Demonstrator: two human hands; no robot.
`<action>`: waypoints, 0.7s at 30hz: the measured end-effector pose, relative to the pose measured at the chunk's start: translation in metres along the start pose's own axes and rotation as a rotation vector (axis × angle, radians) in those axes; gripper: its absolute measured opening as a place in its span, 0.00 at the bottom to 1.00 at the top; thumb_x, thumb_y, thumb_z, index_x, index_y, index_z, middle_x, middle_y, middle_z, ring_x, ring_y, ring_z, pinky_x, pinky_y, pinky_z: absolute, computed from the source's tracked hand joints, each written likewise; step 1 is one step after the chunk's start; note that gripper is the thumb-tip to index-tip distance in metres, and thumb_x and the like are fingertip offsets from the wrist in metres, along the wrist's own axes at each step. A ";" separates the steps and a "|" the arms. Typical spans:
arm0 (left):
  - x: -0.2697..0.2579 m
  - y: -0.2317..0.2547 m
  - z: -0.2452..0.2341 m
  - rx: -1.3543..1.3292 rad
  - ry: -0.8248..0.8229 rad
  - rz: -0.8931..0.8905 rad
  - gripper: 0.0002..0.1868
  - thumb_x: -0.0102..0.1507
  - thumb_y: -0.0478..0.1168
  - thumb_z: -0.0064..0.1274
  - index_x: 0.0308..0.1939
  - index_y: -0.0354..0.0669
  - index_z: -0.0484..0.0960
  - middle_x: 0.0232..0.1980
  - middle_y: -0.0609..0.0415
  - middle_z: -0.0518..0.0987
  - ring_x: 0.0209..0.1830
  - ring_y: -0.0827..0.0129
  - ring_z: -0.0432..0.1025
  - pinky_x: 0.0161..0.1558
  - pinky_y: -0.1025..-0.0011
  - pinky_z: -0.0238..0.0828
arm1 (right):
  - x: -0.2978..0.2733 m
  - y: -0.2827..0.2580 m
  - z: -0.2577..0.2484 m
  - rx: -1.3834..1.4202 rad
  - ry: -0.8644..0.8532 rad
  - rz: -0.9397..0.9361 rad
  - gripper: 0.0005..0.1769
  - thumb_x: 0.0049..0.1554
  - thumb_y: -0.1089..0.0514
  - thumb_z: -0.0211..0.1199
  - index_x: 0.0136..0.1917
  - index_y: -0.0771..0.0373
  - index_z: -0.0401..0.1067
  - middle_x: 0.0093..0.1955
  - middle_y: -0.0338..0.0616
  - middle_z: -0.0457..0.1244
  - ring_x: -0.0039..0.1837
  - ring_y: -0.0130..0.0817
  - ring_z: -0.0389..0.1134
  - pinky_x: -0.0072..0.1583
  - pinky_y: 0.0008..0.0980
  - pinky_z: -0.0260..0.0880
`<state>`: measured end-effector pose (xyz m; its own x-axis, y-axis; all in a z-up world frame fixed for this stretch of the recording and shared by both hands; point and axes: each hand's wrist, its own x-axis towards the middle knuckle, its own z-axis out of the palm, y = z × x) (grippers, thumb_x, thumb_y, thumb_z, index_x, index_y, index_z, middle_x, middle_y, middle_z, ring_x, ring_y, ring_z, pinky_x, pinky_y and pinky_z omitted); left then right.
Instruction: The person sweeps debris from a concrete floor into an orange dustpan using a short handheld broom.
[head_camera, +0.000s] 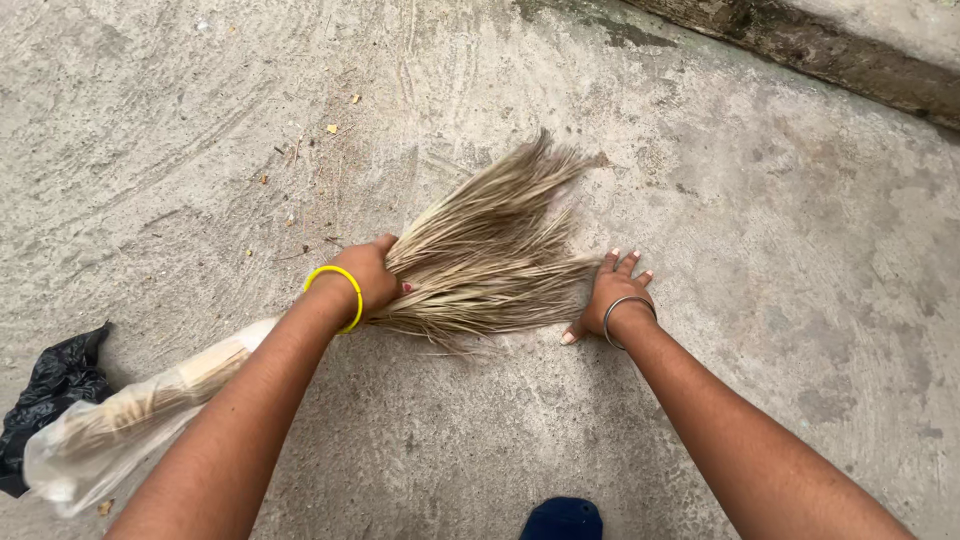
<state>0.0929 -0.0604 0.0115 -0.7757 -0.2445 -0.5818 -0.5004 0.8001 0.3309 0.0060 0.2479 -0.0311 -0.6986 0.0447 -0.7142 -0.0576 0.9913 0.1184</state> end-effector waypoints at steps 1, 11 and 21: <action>0.002 -0.008 -0.001 0.086 0.013 -0.038 0.38 0.59 0.47 0.63 0.71 0.56 0.65 0.63 0.41 0.76 0.64 0.48 0.70 0.64 0.56 0.65 | 0.001 0.001 0.001 0.001 0.002 -0.009 0.91 0.31 0.36 0.87 0.83 0.65 0.22 0.84 0.68 0.22 0.83 0.70 0.27 0.76 0.55 0.55; 0.006 -0.032 -0.040 -0.536 0.674 -0.074 0.39 0.57 0.41 0.67 0.68 0.41 0.63 0.55 0.38 0.78 0.53 0.49 0.75 0.54 0.57 0.69 | -0.002 0.008 0.017 0.130 0.163 -0.179 0.76 0.41 0.33 0.80 0.83 0.59 0.32 0.84 0.61 0.30 0.84 0.62 0.32 0.79 0.53 0.47; 0.006 0.066 0.046 -2.101 0.461 0.431 0.31 0.62 0.37 0.58 0.67 0.40 0.64 0.59 0.48 0.77 0.56 0.61 0.74 0.58 0.60 0.71 | -0.055 -0.105 -0.050 1.222 -0.191 -0.914 0.58 0.47 0.37 0.70 0.79 0.62 0.46 0.69 0.55 0.59 0.67 0.46 0.65 0.63 0.48 0.72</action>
<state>0.0726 0.0154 -0.0043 -0.7745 -0.5967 -0.2102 0.3542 -0.6843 0.6374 0.0149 0.1356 0.0303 -0.6471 -0.6956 -0.3121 0.2667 0.1770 -0.9474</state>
